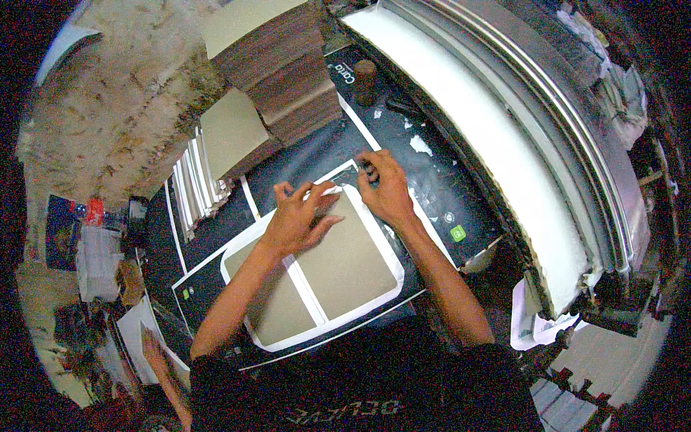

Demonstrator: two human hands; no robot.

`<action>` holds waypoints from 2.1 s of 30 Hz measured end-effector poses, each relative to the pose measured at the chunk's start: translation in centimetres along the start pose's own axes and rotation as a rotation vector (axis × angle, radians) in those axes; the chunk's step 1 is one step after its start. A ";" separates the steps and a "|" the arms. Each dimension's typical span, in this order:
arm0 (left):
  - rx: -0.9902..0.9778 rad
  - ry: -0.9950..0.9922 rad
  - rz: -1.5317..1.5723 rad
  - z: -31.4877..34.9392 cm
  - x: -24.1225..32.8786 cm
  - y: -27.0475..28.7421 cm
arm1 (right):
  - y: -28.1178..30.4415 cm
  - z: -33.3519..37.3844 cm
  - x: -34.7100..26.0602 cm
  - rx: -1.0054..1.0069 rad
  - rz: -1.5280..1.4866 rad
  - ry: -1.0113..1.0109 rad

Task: The person positions and glues cardstock pieces onto a larger paper sheet, then applies a printed cover sheet using a gluing machine.

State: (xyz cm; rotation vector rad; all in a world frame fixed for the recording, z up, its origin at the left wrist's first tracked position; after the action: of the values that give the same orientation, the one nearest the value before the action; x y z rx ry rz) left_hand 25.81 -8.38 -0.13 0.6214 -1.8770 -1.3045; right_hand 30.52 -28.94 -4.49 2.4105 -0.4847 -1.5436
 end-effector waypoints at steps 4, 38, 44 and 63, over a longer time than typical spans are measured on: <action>0.167 0.079 0.153 -2.5 -0.3 0.4 | 0.2 -0.1 -0.2 0.005 0.042 -0.084; -0.013 -0.009 0.237 -4.1 -2.1 0.0 | -0.3 0.9 -1.5 -0.239 0.116 -0.093; -0.124 -0.081 -0.027 -2.4 -1.1 0.9 | 0.9 0.9 -1.2 -0.165 -0.063 -0.253; 0.112 0.272 0.142 3.8 0.1 -1.4 | -1.0 3.6 -5.3 -0.614 0.465 0.155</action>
State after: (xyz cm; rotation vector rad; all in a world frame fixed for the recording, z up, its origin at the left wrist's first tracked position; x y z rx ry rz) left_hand 22.66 -6.76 -2.18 0.6737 -1.7427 -0.9771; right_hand 25.29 -25.93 -1.97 1.7698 -0.4203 -1.0893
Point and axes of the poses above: each hand's wrist, its own z-axis away from the middle knuckle, its own y-axis out of the back of the hand, x = y × z, the point moved 2 cm from there along -z, towards the middle knuckle, and after that the axes turned 1 degree about z, right-handed, at the moved point
